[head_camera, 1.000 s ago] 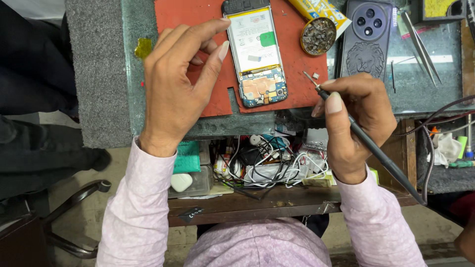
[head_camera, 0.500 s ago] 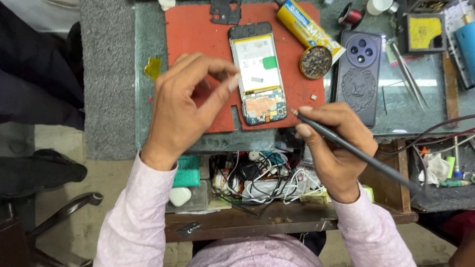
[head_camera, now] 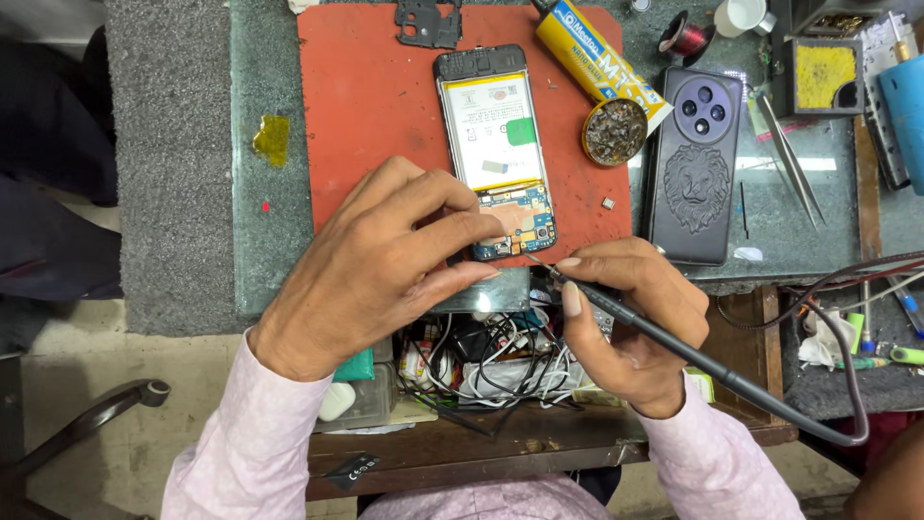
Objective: The person uses a soldering iron and flux to work on the motherboard of a disassembled smartphone. They repeatedly apply flux and solder to specific points on the circuit board while handling the phone's back cover and battery.
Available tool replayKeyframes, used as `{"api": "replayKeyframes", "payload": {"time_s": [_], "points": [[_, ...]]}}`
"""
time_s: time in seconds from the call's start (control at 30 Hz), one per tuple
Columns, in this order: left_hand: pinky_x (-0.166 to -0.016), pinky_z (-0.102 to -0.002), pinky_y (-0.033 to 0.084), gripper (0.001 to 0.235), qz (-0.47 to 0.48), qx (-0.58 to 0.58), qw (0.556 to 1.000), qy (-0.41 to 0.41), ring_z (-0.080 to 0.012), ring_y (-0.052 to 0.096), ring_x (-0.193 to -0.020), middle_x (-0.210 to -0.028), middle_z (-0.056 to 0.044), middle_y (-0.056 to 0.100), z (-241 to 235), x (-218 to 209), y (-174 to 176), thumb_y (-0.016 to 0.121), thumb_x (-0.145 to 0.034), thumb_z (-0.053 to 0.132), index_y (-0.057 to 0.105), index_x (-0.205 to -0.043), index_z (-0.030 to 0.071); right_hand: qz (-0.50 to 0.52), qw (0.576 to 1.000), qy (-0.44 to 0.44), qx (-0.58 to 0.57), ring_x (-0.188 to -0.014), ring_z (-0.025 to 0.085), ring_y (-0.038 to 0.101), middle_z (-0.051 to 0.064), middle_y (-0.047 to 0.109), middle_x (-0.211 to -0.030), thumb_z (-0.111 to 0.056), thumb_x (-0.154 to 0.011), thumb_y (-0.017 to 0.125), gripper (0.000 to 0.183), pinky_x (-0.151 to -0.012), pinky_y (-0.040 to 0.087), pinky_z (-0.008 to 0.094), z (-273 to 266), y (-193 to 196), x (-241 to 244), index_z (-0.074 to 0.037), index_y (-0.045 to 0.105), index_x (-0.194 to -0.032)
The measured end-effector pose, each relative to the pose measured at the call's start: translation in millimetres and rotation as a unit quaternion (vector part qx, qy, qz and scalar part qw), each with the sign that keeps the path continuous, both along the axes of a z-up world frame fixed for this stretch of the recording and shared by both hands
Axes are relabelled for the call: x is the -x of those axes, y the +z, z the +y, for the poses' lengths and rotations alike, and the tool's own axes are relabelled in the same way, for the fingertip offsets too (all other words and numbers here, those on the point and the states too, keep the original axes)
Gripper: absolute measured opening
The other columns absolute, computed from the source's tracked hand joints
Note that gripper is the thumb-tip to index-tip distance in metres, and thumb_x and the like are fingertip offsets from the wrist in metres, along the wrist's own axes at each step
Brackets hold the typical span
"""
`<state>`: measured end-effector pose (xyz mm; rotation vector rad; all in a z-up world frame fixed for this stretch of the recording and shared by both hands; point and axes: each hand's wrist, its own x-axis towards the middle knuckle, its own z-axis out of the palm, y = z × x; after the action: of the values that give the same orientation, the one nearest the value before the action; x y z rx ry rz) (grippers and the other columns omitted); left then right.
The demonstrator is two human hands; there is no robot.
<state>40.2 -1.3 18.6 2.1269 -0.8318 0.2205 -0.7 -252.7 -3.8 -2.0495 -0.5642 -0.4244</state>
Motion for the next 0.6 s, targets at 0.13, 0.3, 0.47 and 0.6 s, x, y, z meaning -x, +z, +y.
{"api": "replayKeyframes", "payload": {"time_s": [0.13, 0.3, 0.47, 0.6], "points": [[-0.086, -0.035, 0.052, 0.045, -0.013, -0.008, 1.0, 0.005, -0.0209, 0.055, -0.095, -0.105, 0.001, 0.064, -0.6, 1.1, 1.8, 0.085, -0.082, 0.02, 0.072, -0.125, 0.015, 0.002, 1.0, 0.0, 0.013, -0.085, 0.023, 0.073, 0.017, 0.073, -0.097, 0.007, -0.088, 0.072, 0.017, -0.072, 0.058, 0.028, 1.5, 1.8, -1.3, 0.005, 0.066, -0.104], [-0.088, -0.034, 0.052, 0.046, -0.025, -0.013, 1.0, 0.004, -0.0206, 0.055, -0.097, -0.105, 0.003, 0.064, -1.4, 2.1, 2.4, 0.084, -0.084, 0.019, 0.072, -0.128, 0.018, -0.009, 0.999, 0.016, 0.034, -0.088, 0.025, 0.074, 0.017, 0.073, -0.098, 0.006, -0.088, 0.074, 0.02, -0.075, 0.059, 0.03, 4.8, 4.8, 0.0, 0.005, 0.066, -0.106], [-0.087, -0.034, 0.052, 0.035, -0.038, -0.015, 0.999, 0.0, -0.0204, 0.056, -0.097, -0.106, 0.004, 0.066, -1.7, 2.9, -0.1, 0.084, -0.085, 0.018, 0.075, -0.119, 0.016, 0.001, 0.999, 0.014, 0.05, -0.085, 0.024, 0.075, 0.016, 0.073, -0.096, 0.006, -0.087, 0.076, 0.021, -0.075, 0.059, 0.031, 5.8, 7.0, -0.4, 0.004, 0.067, -0.106], [-0.087, -0.033, 0.053, 0.023, -0.034, -0.007, 0.999, -0.003, -0.0198, 0.058, -0.098, -0.108, 0.004, 0.067, -2.7, 1.7, -3.0, 0.084, -0.087, 0.02, 0.077, -0.108, 0.014, 0.015, 0.999, 0.006, 0.05, -0.083, 0.023, 0.074, 0.016, 0.073, -0.095, 0.006, -0.087, 0.076, 0.022, -0.074, 0.059, 0.032, 5.8, 8.1, 0.7, 0.004, 0.067, -0.107]]}}
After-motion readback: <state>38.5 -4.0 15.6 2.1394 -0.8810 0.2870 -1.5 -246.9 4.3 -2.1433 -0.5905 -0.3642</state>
